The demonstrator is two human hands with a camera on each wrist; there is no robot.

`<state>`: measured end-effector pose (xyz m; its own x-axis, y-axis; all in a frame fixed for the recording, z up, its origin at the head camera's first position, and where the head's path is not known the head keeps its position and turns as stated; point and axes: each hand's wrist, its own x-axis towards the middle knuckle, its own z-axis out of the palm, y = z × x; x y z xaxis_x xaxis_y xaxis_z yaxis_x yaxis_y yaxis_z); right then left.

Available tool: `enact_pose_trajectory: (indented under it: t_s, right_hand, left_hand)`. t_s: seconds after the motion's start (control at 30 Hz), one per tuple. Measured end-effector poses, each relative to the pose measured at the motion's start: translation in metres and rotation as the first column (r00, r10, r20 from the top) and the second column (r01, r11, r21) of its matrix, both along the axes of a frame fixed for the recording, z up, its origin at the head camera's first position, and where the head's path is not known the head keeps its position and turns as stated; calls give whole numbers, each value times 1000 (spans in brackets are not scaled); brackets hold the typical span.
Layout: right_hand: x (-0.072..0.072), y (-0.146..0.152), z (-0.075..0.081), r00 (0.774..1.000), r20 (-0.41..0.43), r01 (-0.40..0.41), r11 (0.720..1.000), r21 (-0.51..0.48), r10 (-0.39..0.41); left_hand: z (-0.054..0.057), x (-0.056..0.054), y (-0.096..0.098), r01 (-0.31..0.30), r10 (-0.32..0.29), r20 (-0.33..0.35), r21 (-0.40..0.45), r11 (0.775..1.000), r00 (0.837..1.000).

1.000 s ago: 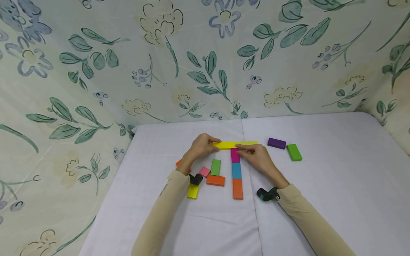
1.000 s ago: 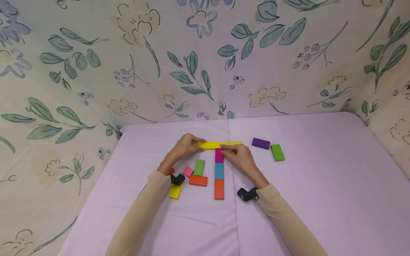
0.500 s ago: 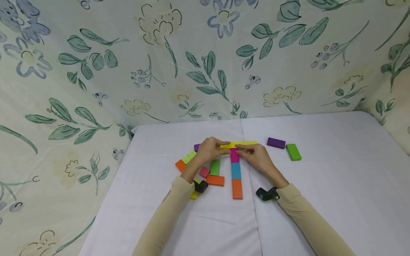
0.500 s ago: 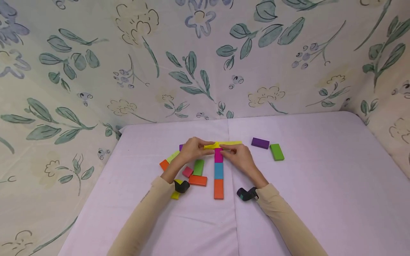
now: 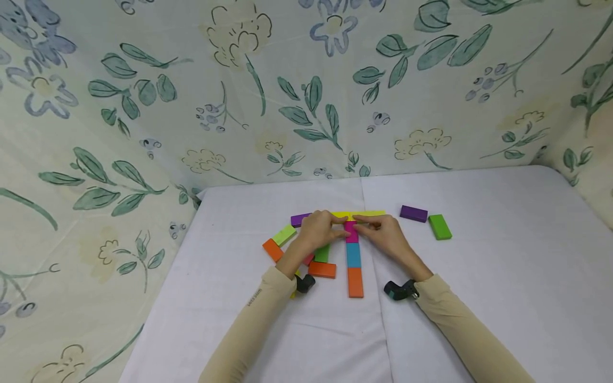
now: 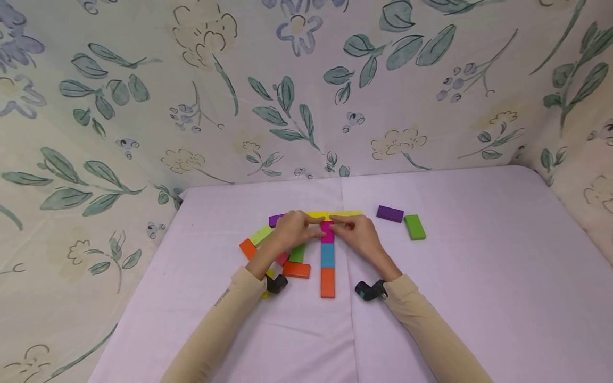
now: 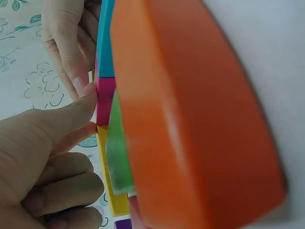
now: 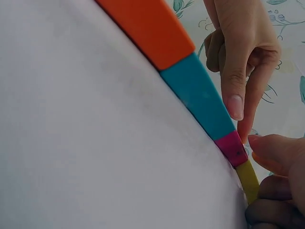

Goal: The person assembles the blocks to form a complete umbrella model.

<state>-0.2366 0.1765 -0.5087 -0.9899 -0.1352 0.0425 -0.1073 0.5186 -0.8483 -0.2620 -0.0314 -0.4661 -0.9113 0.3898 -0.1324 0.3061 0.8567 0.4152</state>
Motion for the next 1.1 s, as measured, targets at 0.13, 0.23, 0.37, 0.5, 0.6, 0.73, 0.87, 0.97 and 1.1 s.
enact_pose_trajectory:
  t_s: [0.13,0.23,0.37,0.5,0.6,0.73,0.87,0.97,1.1]
  right_hand:
    - [1,5,6,1000,22,-16,1000,6,16]
    - [2,13,15,998,47,-35,998,59,32]
    - [0,34,31,999,35,-29,987,156,23]
    - [-1,61,46,1000,-3,10,971,239,-10]
    - [1,84,55,999,24,37,960,279,-46]
    - [6,119,63,994,98,21,942,336,-57]
    - [10,150,65,985,169,-28,919,393,-43]
    - [12,166,64,976,214,-69,903,424,-26]
    - [13,176,60,970,245,-118,893,434,9]
  left_hand:
    - [2,1,3,-6,6,1,-9,1000,1000]
    - [3,2,5,-8,8,10,-6,1000,1000]
    - [5,2,5,-23,23,22,-5,1000,1000]
    - [5,2,4,-35,35,30,-10,999,999]
    - [5,2,4,-43,44,38,-15,999,998]
    - [4,1,5,-48,49,42,-17,999,998]
    - [4,0,5,-50,51,44,-19,999,998]
    - [4,-1,5,-52,53,45,-19,998,998]
    - [5,-1,5,-51,52,53,-16,999,997]
